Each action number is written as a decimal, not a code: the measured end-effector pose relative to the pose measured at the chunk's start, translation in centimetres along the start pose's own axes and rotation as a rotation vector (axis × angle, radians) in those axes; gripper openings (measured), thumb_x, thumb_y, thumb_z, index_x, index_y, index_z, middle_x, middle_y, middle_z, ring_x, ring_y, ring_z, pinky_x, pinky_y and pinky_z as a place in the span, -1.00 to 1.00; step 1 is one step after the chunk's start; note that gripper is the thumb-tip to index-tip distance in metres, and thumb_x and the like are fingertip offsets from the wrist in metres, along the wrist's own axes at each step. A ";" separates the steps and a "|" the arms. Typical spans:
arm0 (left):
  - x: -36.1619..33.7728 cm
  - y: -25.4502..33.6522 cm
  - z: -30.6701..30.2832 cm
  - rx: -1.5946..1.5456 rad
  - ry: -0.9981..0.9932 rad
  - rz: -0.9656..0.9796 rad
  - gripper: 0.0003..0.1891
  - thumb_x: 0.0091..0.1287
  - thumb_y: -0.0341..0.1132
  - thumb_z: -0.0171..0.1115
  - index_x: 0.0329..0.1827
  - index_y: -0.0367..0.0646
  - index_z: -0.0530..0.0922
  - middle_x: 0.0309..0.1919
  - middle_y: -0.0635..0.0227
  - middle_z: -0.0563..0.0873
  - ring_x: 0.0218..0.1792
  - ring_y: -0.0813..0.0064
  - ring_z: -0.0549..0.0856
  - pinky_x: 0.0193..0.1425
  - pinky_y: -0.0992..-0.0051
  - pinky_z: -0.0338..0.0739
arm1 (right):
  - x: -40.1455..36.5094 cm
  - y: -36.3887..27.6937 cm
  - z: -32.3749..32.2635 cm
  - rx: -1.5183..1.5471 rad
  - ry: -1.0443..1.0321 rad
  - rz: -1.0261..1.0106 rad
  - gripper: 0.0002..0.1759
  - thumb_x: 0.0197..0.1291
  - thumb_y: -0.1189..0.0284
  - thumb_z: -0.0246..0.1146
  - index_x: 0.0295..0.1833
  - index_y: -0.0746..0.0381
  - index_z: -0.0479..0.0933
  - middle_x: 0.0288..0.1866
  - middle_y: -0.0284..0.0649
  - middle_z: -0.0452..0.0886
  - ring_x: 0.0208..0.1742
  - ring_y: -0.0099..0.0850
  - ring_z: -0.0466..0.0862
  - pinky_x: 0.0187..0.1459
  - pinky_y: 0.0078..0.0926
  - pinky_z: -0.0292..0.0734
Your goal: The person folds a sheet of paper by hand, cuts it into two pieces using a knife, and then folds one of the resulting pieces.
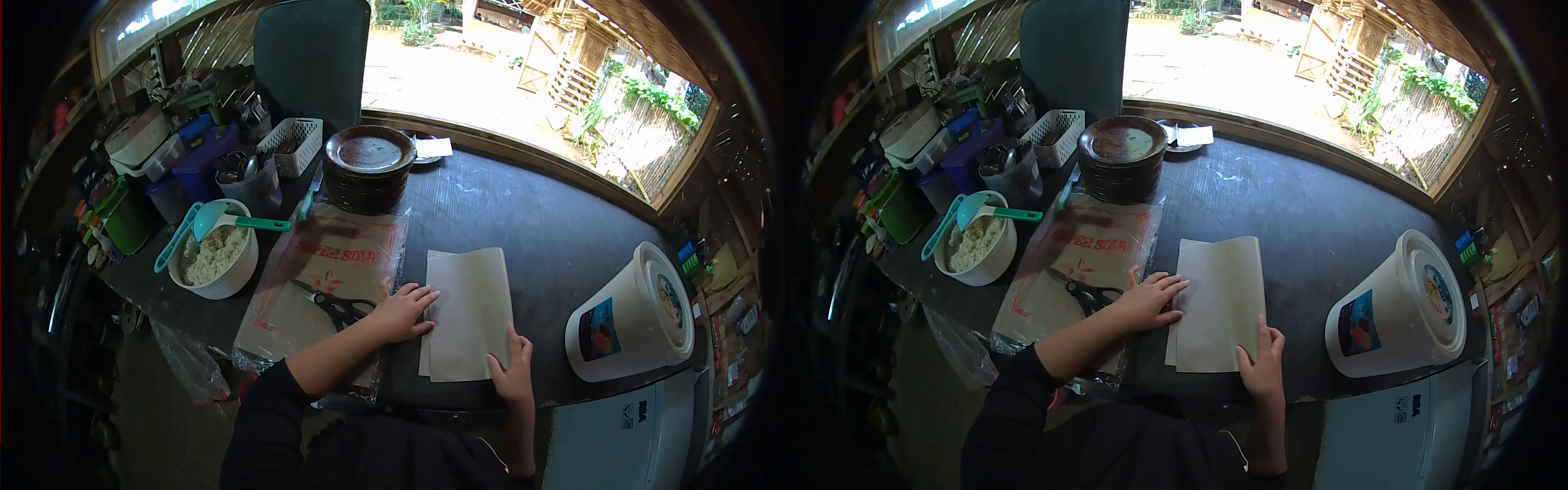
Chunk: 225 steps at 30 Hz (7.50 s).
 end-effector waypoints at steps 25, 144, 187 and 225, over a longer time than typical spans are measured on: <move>-0.7 -1.4 -0.1 -0.011 -0.251 -0.071 -0.25 0.23 0.17 0.14 0.41 -0.01 0.24 0.52 0.41 0.13 0.52 0.24 0.05 0.38 -0.33 -0.27 | 0.9 -6.2 9.5 -0.428 -0.373 -0.352 -0.36 0.33 0.00 0.05 0.43 0.05 0.24 0.55 -0.14 0.07 0.56 -0.21 0.06 0.35 0.42 -0.25; 3.8 5.4 0.0 0.265 -0.547 -0.017 -0.06 0.05 0.15 0.29 0.46 -0.17 0.18 0.42 0.22 0.26 0.46 0.18 0.20 0.39 -0.34 -0.13 | 9.5 0.8 6.4 -0.603 -0.126 -0.033 -0.16 0.33 -0.06 -0.08 0.49 0.35 0.05 0.57 0.08 -0.08 0.60 -0.12 -0.11 0.47 0.09 -0.23; 18.7 6.4 5.6 -0.599 0.043 0.124 -0.46 0.29 -0.19 -0.15 0.31 -0.23 0.28 0.13 0.04 0.59 0.22 0.10 0.51 0.45 0.07 0.07 | 14.3 2.9 5.3 -0.704 -0.255 0.160 -0.17 0.32 0.00 -0.12 0.57 0.09 -0.23 0.63 -0.30 -0.23 0.62 -0.36 -0.22 0.43 0.30 -0.49; 17.5 8.3 5.2 -0.120 -0.012 0.113 0.33 -0.27 0.51 0.33 0.43 -0.37 0.15 0.41 0.01 0.29 0.47 0.25 0.21 0.55 0.31 0.02 | -10.0 1.2 1.1 -0.519 -0.301 0.087 0.06 0.22 -0.33 -0.16 0.52 0.30 -0.11 0.61 -0.16 -0.13 0.60 -0.37 -0.08 0.32 0.48 -0.55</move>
Point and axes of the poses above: each hand's wrist, its own x-axis towards the middle knuckle, its own z-axis out of the palm, y = z × x, the point moved 8 cm from there along x, towards the middle knuckle
